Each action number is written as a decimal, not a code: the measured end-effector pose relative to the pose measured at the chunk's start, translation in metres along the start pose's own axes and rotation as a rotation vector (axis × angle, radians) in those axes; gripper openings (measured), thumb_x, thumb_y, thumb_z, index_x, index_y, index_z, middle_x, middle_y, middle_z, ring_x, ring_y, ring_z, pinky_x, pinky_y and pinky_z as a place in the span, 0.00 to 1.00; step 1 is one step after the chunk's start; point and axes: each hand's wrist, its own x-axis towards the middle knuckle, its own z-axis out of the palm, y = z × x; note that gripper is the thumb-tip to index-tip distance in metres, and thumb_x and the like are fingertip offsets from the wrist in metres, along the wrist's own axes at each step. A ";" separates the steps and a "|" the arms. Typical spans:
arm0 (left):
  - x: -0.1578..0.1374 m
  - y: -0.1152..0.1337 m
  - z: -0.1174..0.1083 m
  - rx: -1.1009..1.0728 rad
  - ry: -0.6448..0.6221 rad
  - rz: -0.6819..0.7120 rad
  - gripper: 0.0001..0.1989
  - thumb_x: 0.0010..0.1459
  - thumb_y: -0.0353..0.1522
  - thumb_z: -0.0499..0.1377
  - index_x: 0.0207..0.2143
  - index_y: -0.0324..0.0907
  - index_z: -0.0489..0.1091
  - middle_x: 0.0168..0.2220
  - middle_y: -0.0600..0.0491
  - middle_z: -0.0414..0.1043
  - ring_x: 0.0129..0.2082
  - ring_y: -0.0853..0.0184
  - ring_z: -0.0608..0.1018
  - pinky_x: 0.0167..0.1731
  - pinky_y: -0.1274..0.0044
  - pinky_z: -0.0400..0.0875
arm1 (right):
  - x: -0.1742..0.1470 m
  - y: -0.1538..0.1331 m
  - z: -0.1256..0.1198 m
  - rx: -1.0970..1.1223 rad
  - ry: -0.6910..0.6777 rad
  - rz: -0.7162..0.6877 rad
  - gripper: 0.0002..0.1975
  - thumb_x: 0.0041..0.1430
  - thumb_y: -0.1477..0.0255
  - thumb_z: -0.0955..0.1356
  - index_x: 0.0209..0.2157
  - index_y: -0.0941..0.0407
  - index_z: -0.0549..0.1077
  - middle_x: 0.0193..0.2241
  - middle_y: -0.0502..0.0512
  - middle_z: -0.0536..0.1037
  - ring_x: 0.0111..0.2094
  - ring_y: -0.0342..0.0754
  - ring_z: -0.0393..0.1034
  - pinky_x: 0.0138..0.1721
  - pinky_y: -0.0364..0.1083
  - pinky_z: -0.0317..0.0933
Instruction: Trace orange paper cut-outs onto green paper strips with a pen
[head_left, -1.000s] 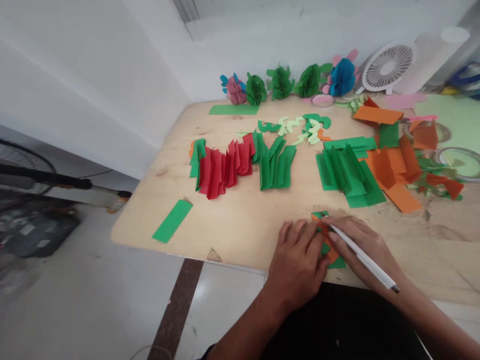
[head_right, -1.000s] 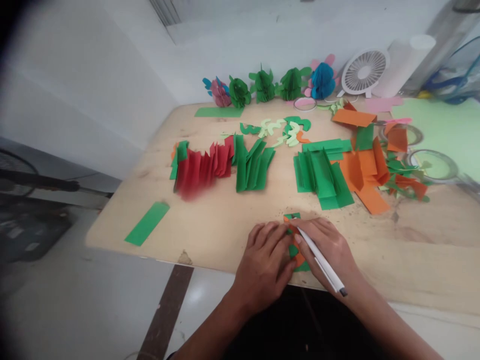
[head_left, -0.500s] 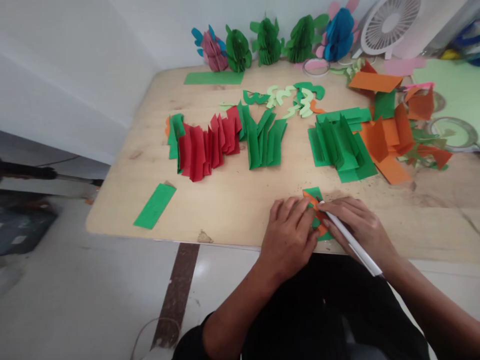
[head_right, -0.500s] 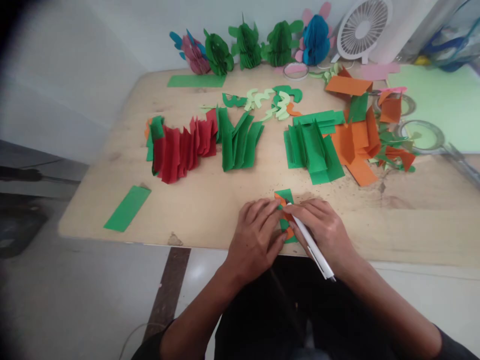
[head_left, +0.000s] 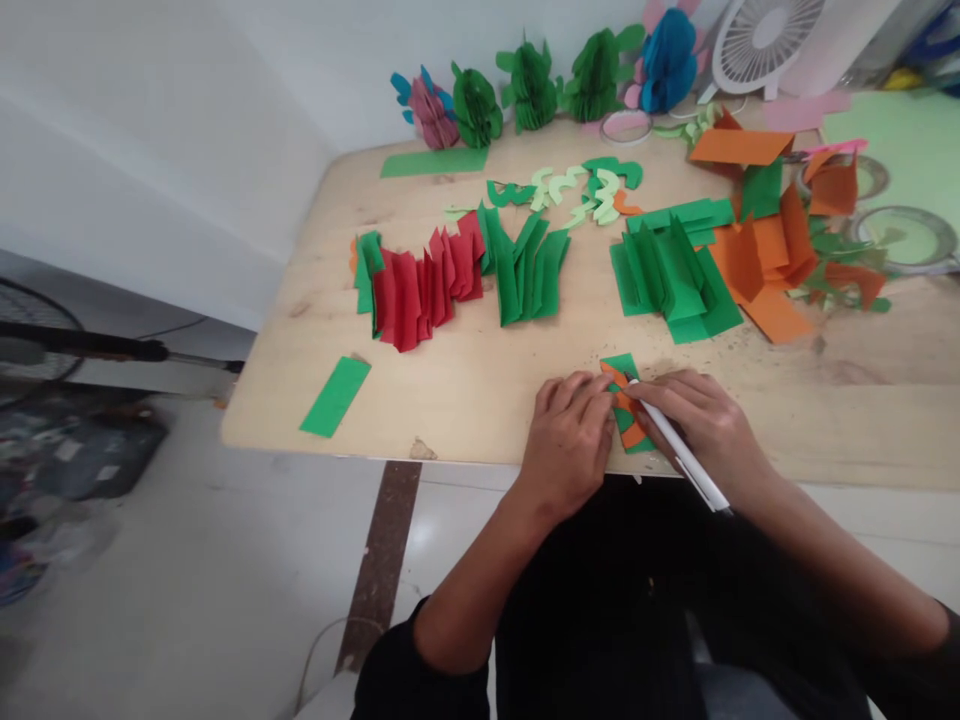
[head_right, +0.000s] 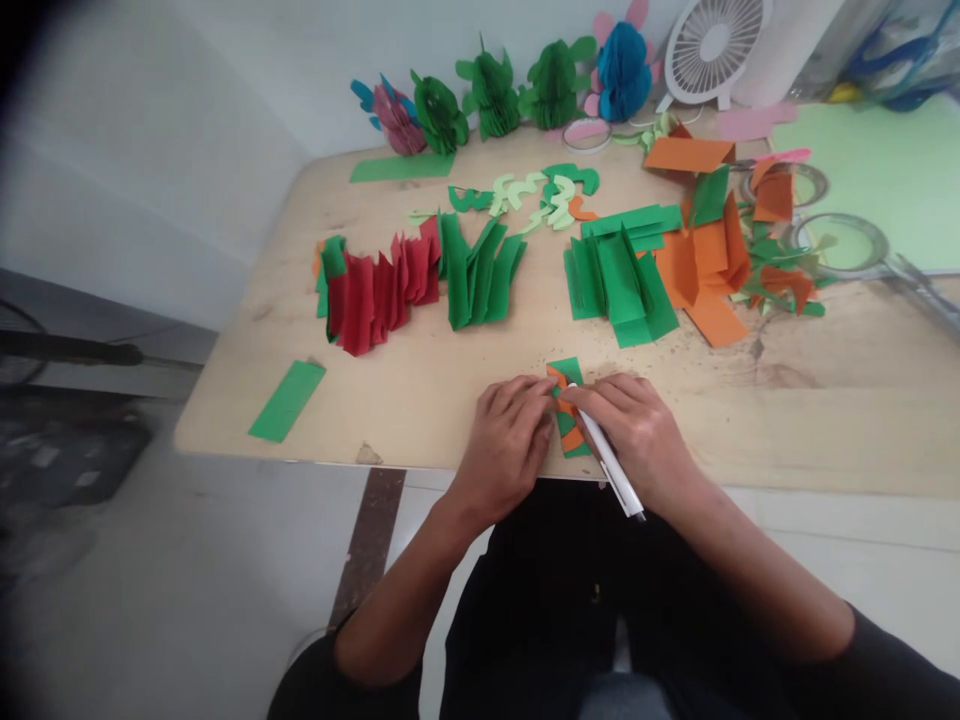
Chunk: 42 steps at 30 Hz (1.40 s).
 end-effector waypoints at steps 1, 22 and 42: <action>0.000 0.000 0.000 -0.003 -0.003 -0.005 0.14 0.65 0.30 0.48 0.49 0.36 0.67 0.58 0.47 0.68 0.57 0.56 0.66 0.58 0.61 0.57 | 0.000 0.000 0.000 0.000 0.002 -0.001 0.15 0.62 0.76 0.66 0.51 0.56 0.70 0.38 0.58 0.80 0.40 0.51 0.71 0.43 0.51 0.64; -0.001 -0.002 0.000 0.001 -0.042 -0.010 0.19 0.63 0.37 0.55 0.53 0.37 0.65 0.59 0.46 0.67 0.59 0.57 0.65 0.60 0.61 0.55 | -0.002 0.002 0.001 0.005 -0.021 0.010 0.16 0.62 0.74 0.65 0.52 0.54 0.70 0.39 0.58 0.79 0.41 0.52 0.71 0.43 0.52 0.64; -0.006 -0.003 0.001 -0.035 0.026 0.008 0.13 0.63 0.35 0.53 0.48 0.39 0.67 0.57 0.46 0.69 0.59 0.58 0.65 0.60 0.60 0.57 | 0.044 -0.001 -0.002 0.376 0.117 0.559 0.10 0.58 0.63 0.69 0.35 0.53 0.78 0.34 0.54 0.82 0.34 0.50 0.78 0.32 0.46 0.73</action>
